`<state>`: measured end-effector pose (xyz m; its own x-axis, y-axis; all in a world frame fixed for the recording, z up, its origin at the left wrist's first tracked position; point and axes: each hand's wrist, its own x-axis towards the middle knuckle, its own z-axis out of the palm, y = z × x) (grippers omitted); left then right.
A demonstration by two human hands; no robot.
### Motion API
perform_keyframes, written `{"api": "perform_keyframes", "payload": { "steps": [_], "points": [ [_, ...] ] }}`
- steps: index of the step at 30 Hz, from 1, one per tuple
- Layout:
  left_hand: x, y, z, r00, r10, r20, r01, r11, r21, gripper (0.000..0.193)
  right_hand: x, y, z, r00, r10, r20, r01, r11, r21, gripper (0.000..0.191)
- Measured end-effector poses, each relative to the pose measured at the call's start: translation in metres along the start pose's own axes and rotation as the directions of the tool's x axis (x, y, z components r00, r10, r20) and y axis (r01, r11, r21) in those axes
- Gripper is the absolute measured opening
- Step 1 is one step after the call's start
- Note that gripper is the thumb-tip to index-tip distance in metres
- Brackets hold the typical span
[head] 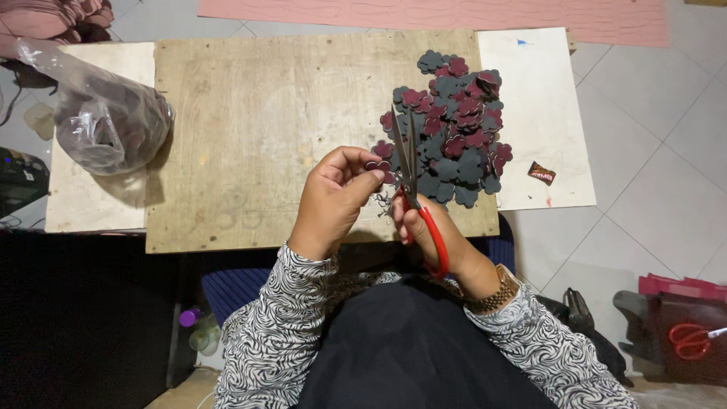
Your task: The person takes flower-shaped foam pieces one at a time from a pile on the workbench and trims their edges with red-handled scissors, rotating each piece while cutting, then sets the trimmed piece aside. At the start they handle a plastic bag of pieces and spread them on the table.
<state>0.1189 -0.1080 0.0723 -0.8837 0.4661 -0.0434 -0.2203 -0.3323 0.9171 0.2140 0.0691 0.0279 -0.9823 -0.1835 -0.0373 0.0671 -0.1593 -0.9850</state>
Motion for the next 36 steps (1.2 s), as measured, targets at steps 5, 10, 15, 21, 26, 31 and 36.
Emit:
{"api": "perform_keyframes", "payload": {
  "steps": [5, 10, 15, 21, 26, 31, 36],
  "points": [
    [0.003, 0.003, -0.002, 0.986, -0.149, -0.078, 0.147, 0.989, -0.029, 0.013, -0.001, -0.003, 0.000, 0.998, 0.022, 0.051, -0.016, 0.993, -0.114, 0.063],
    [0.002, 0.007, 0.000, 0.993, -0.086, -0.079, 0.090, 0.995, 0.040, 0.016, 0.001, -0.008, 0.002, 0.995, 0.031, 0.092, -0.017, 0.990, -0.143, 0.065],
    [0.000, 0.007, 0.000, 0.999, -0.012, -0.044, 0.013, 1.000, 0.016, 0.017, 0.001, -0.011, 0.003, 0.994, 0.016, 0.111, 0.006, 0.980, -0.199, 0.066],
    [0.000, 0.013, 0.000, 0.991, -0.088, -0.099, 0.101, 0.986, 0.135, 0.019, 0.002, -0.014, 0.003, 0.993, 0.016, 0.114, 0.014, 0.967, -0.256, 0.071],
    [-0.003, 0.016, 0.005, 0.993, -0.009, -0.115, 0.021, 0.994, 0.103, 0.025, 0.003, -0.016, 0.004, 0.993, -0.002, 0.118, 0.034, 0.962, -0.270, 0.072],
    [-0.003, 0.014, 0.011, 0.993, 0.029, -0.113, -0.028, 1.000, 0.008, 0.030, 0.002, -0.018, 0.003, 0.994, -0.012, 0.110, 0.041, 0.964, -0.261, 0.070],
    [-0.004, 0.015, 0.011, 0.993, 0.036, -0.110, -0.036, 0.999, 0.001, 0.031, 0.003, -0.019, 0.003, 0.993, -0.005, 0.119, 0.033, 0.973, -0.230, 0.070]
  ]
}}
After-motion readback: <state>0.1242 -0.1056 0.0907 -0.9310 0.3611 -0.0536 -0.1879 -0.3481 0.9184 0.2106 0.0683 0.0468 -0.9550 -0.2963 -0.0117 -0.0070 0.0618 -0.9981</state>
